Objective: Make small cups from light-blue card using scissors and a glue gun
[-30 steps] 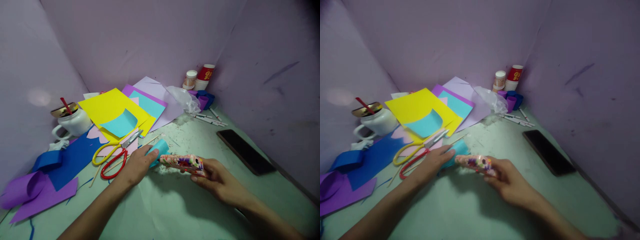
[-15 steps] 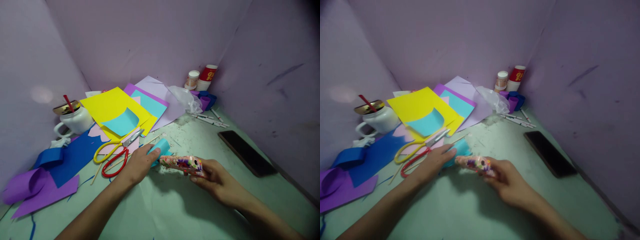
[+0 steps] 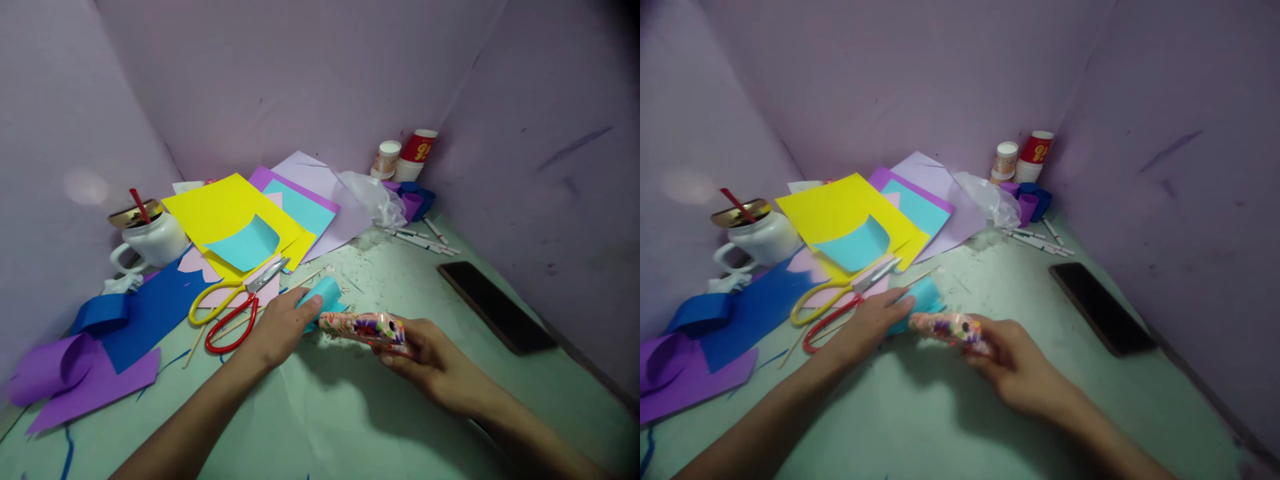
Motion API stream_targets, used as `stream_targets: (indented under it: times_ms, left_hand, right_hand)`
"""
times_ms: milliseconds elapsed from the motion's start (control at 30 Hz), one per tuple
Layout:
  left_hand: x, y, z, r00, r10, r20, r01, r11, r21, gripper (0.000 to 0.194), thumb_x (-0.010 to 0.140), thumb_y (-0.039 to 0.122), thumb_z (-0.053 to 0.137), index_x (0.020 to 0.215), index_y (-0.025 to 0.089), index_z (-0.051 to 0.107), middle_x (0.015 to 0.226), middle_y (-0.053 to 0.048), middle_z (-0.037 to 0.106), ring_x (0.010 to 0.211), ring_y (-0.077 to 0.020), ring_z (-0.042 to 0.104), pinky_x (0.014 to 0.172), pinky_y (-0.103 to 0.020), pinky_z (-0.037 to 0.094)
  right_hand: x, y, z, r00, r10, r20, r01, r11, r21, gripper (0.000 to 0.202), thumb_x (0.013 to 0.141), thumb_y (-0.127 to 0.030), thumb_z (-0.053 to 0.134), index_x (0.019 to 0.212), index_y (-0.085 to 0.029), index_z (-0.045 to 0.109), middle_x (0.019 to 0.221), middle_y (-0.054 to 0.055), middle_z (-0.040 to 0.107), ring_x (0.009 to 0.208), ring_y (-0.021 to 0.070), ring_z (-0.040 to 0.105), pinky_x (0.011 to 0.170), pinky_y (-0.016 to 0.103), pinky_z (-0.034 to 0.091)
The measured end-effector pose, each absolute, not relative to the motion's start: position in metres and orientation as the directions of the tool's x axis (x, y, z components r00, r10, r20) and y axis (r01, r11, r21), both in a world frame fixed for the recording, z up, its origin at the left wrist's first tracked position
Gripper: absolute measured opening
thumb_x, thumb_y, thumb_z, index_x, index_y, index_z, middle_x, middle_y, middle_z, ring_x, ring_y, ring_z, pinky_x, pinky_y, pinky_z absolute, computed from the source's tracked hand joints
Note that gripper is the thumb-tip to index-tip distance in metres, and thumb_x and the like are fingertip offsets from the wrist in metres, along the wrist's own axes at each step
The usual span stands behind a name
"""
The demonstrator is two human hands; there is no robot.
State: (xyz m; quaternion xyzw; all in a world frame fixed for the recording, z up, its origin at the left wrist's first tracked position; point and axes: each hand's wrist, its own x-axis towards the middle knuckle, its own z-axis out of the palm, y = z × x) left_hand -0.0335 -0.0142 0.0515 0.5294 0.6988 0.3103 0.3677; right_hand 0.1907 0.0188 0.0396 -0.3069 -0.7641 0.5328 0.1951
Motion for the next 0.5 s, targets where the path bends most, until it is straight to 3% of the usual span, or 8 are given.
stream_targets:
  times_ms: [500]
  left_hand:
    - [-0.036, -0.012, 0.046, -0.108, 0.978, -0.179, 0.518, 0.209, 0.829, 0.041, 0.081, 0.053, 0.043, 0.092, 0.021, 0.065, 0.100, -0.008, 0.070, 0.099, -0.0276, 0.060, 0.084, -0.037, 0.044]
  right_hand:
    - [0.194, 0.021, 0.046, -0.694, 0.718, -0.053, 0.280, 0.202, -0.938, 0.037, 0.080, -0.023, 0.058, 0.116, -0.022, 0.063, 0.102, 0.006, 0.070, 0.086, 0.0231, 0.063, 0.078, 0.033, 0.048]
